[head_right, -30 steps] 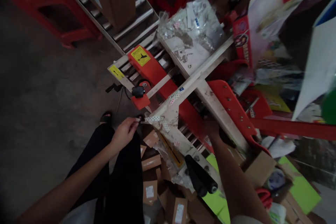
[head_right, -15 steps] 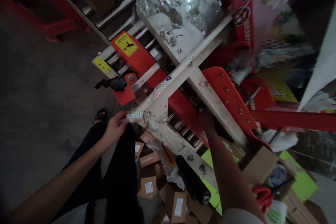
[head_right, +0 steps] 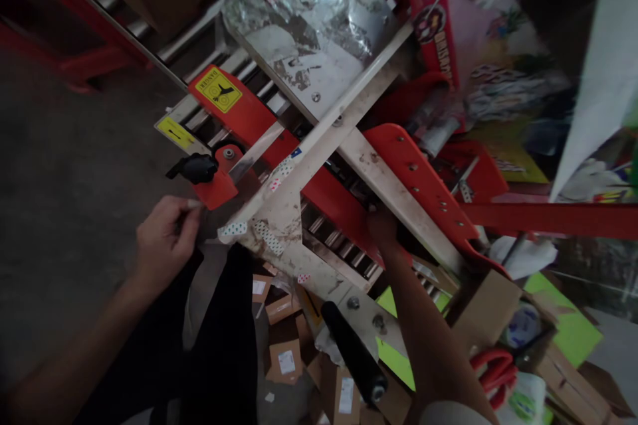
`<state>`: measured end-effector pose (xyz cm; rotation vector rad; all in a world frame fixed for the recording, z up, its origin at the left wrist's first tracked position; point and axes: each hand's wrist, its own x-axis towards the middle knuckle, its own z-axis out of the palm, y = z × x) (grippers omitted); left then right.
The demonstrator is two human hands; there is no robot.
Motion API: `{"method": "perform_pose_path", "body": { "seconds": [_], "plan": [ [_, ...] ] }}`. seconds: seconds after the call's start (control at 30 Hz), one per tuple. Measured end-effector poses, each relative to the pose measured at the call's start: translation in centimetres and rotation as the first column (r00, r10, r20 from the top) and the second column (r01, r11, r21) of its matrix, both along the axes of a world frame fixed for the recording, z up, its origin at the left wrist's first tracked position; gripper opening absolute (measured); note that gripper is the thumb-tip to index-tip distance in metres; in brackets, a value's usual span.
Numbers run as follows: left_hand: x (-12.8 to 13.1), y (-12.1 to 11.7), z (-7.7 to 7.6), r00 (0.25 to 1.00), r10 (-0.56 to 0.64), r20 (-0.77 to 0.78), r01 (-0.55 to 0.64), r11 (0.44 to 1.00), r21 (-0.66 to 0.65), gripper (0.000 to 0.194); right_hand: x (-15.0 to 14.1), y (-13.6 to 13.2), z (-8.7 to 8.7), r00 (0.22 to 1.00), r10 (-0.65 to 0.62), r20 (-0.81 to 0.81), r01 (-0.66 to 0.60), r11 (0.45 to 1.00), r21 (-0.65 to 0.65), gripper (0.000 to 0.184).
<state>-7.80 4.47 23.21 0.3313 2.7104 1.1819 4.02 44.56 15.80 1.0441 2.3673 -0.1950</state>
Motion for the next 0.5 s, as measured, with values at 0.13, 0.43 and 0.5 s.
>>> {"method": "perform_pose_path", "body": {
  "seconds": [0.13, 0.43, 0.5],
  "plan": [
    [1.3, -0.8, -0.1, 0.822, -0.359, 0.441, 0.420, 0.906, -0.044, 0.022, -0.3, 0.0, 0.5, 1.000, -0.027, 0.009, 0.027, 0.999, 0.030, 0.034],
    [3.2, 2.9, 2.5, 0.410, -0.523, 0.747, 0.741, 0.668, 0.061, 0.026, -1.0, -0.2, 0.3, 0.999, -0.046, -0.023, 0.048, 0.996, 0.072, 0.032],
    [2.2, 3.3, 5.7, 0.276, -0.660, 0.699, 0.759, 0.595, 0.262, 0.024, -0.7, -0.2, 0.0, 0.998, -0.057, -0.026, 0.059, 0.995, 0.085, 0.034]
  ]
}}
